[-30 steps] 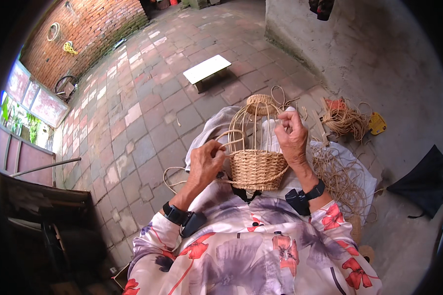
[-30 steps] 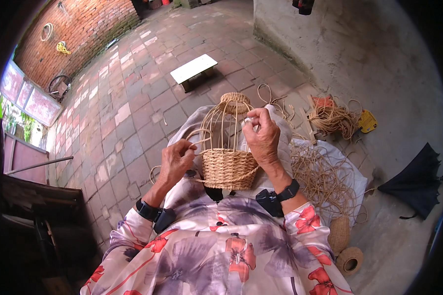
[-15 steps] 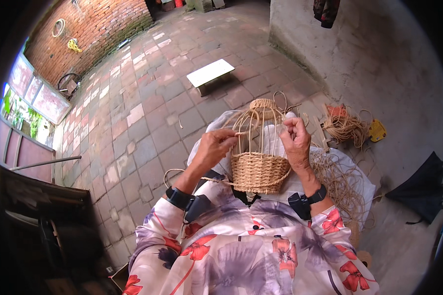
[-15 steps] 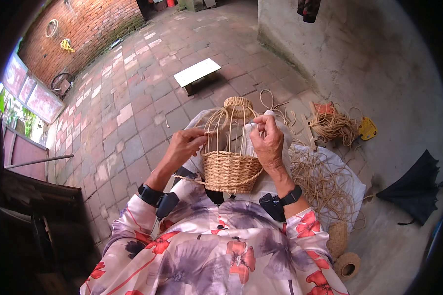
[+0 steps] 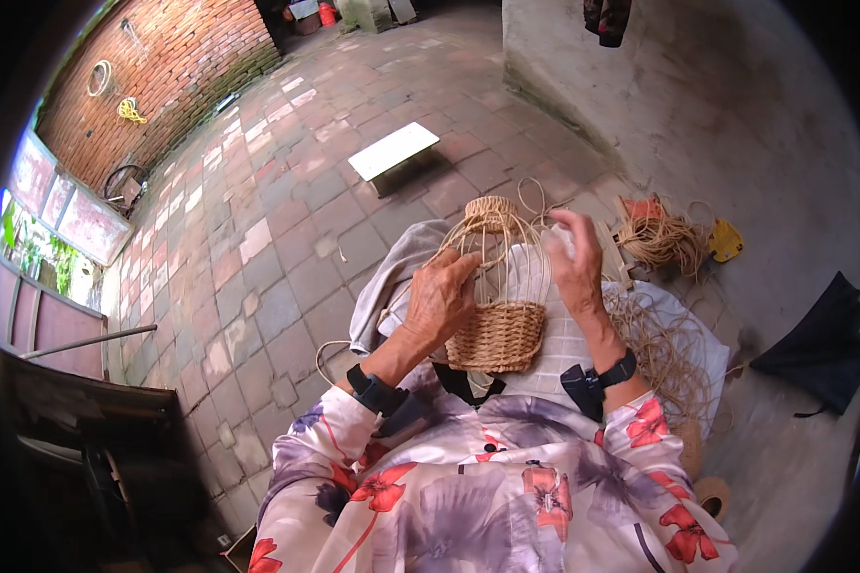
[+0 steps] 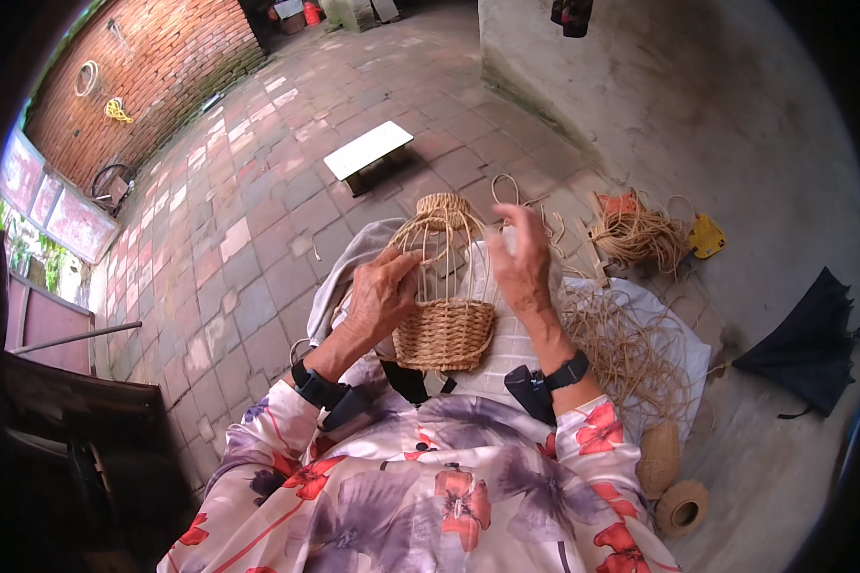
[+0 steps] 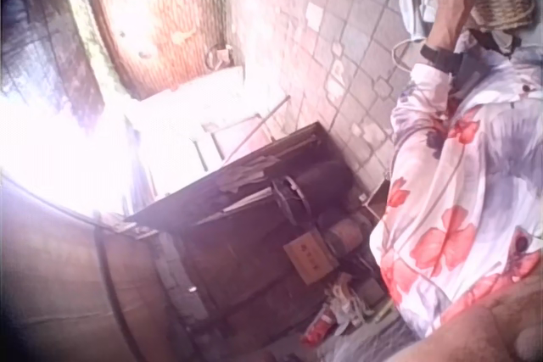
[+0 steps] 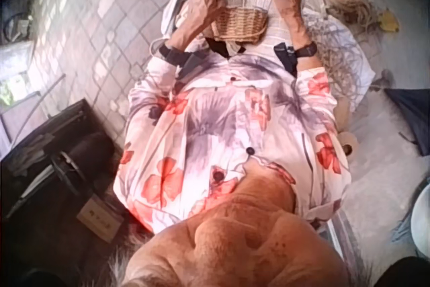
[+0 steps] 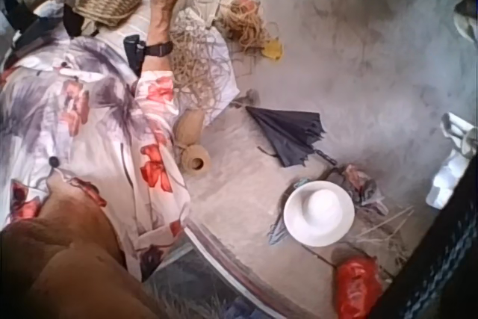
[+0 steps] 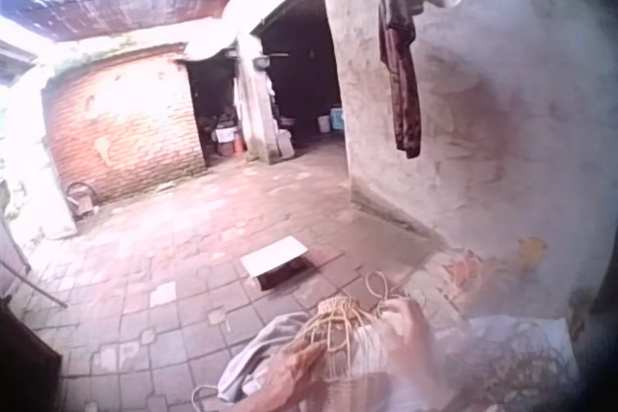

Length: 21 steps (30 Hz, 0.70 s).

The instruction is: The recorder is weaving a basket using long wicker-like strips.

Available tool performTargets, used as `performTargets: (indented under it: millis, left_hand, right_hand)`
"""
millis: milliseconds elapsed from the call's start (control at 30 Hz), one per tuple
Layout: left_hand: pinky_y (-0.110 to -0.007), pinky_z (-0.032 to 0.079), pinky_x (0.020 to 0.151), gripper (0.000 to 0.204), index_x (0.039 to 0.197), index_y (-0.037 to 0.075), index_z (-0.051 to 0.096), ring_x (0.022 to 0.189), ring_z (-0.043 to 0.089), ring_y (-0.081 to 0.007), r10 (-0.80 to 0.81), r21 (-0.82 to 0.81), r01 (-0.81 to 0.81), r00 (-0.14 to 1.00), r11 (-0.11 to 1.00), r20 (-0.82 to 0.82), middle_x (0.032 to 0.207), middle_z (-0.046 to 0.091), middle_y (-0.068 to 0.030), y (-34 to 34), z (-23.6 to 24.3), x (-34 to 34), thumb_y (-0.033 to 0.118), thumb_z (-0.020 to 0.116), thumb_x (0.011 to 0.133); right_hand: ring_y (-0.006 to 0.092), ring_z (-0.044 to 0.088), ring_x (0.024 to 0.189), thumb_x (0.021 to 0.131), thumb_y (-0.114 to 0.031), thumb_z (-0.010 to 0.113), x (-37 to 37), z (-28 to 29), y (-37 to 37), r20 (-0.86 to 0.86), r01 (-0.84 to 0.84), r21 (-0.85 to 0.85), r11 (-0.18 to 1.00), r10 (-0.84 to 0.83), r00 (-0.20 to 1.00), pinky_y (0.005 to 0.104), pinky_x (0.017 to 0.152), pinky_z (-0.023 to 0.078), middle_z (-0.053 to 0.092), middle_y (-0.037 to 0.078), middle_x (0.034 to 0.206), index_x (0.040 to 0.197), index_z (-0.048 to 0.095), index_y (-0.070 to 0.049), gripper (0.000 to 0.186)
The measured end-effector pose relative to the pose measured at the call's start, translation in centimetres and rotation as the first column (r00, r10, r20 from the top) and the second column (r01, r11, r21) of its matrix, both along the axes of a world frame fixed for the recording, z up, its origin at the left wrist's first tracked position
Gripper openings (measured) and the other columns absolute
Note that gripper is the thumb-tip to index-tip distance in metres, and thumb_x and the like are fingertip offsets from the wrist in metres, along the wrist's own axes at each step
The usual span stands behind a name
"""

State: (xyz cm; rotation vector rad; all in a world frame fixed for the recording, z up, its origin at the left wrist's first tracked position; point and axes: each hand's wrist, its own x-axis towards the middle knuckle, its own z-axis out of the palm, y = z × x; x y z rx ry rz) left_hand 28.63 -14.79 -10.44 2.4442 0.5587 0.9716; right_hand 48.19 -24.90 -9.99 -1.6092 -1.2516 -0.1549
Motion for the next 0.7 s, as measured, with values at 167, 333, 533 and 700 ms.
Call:
performTargets:
  millis: [167,333,533,700]
  left_hand:
    - [-0.046,0.049,0.061,0.022,0.1,0.004,0.066,0.072,0.062,-0.0383,0.015,-0.002,-0.015,0.999,1.0,-0.037,0.081,0.06,-0.0164,-0.4,0.9,0.5,0.001,0.059,0.08]
    - [-0.046,0.049,0.063,0.026,0.104,0.004,0.064,0.073,0.062,-0.0389,0.012,0.014,-0.012,0.999,1.0,-0.05,0.082,0.06,-0.0166,-0.4,1.6,0.1,0.001,0.059,0.079]
    - [-0.044,0.049,0.063,0.029,0.105,0.004,0.063,0.072,0.062,-0.0376,-0.002,0.012,0.003,0.997,1.0,-0.08,0.08,0.059,-0.0161,-0.2,1.3,0.3,0.0,0.058,0.076]
    - [-0.044,0.049,0.063,0.029,0.106,0.003,0.065,0.072,0.062,-0.0377,0.015,0.042,-0.013,0.999,0.999,-0.049,0.082,0.061,-0.0164,-0.1,1.1,0.0,0.001,0.058,0.079]
  right_hand:
    - [0.0307,0.056,0.105,0.073,-0.013,0.065,-2.3,2.3,3.6,0.28,0.026,-0.215,0.976,0.036,0.959,0.0445,0.091,0.043,0.062,0.011,0.109,0.095,0.064,-0.007,0.023]
    - [0.0295,0.053,0.059,0.077,-0.011,0.063,4.3,-1.0,5.7,-0.172,0.147,0.073,0.986,-0.133,0.976,0.0401,0.056,0.044,0.055,0.01,0.066,0.073,0.052,-0.007,0.012]
    - [0.0176,0.053,0.043,0.091,-0.064,0.048,27.1,-5.8,-14.7,-0.539,0.114,-0.556,0.824,-0.461,0.705,0.032,0.04,0.042,0.061,0.014,0.061,0.062,0.059,0.0,0.071]
    - [0.0173,0.06,0.056,0.087,-0.038,0.069,16.5,-3.4,-15.0,-0.355,-0.113,-0.792,0.6,-0.302,0.885,0.0315,0.05,0.048,0.065,0.008,0.07,0.083,0.061,0.0,0.039]
